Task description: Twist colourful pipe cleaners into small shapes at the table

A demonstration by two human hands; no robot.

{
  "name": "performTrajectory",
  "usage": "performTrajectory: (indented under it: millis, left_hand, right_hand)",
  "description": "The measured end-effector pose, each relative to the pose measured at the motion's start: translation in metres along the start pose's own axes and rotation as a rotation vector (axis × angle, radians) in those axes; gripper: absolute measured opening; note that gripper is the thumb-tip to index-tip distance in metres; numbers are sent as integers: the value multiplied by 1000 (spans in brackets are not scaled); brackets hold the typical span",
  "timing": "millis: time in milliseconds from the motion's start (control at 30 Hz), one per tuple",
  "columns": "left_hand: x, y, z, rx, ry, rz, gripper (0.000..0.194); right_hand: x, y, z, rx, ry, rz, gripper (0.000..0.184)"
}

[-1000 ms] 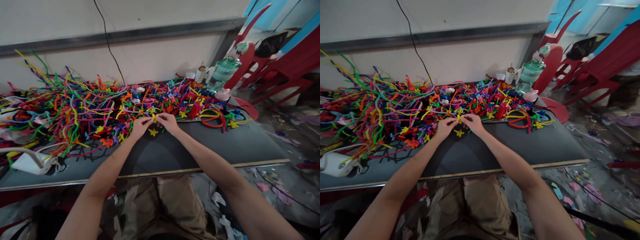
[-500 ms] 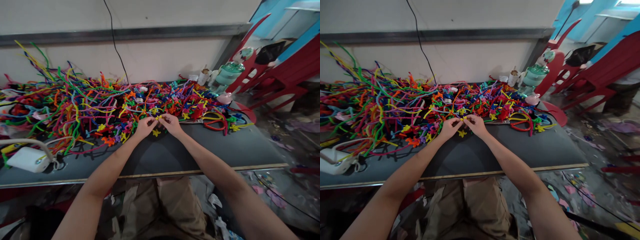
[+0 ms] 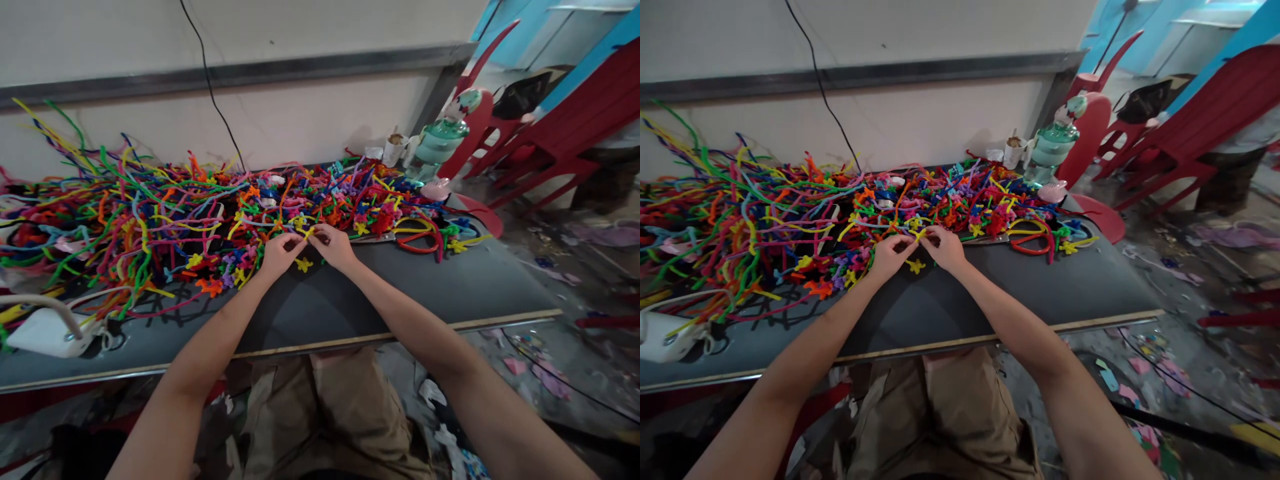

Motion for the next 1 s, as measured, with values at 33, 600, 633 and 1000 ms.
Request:
performTrajectory:
  millis: [33, 600, 633, 1000]
  left_hand:
    - [0, 2, -1, -37, -8, -32, 13]
    - [-1, -5, 1, -141, 23, -36, 12]
    - [0, -3, 2, -149, 37, -34, 12]
    - [2, 4, 2, -173, 42, -62, 11]
  right_hand:
    - [0, 0, 1, 24, -2, 0, 20]
    - [2, -14, -11, 264, -202, 227, 30]
    - [3, -14, -11, 290, -204, 217, 30]
    - [8, -17, -15, 283, -228, 123, 35]
Point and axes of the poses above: each hand's wrist, its own x-axis away from the middle knuckle, its own z-axis out of the back of the hand, y = z × x, the point moved 7 cm from there along -x, towards the middle knuckle, and after that the axes turned 6 degrees about x, right-handed, at the moved point
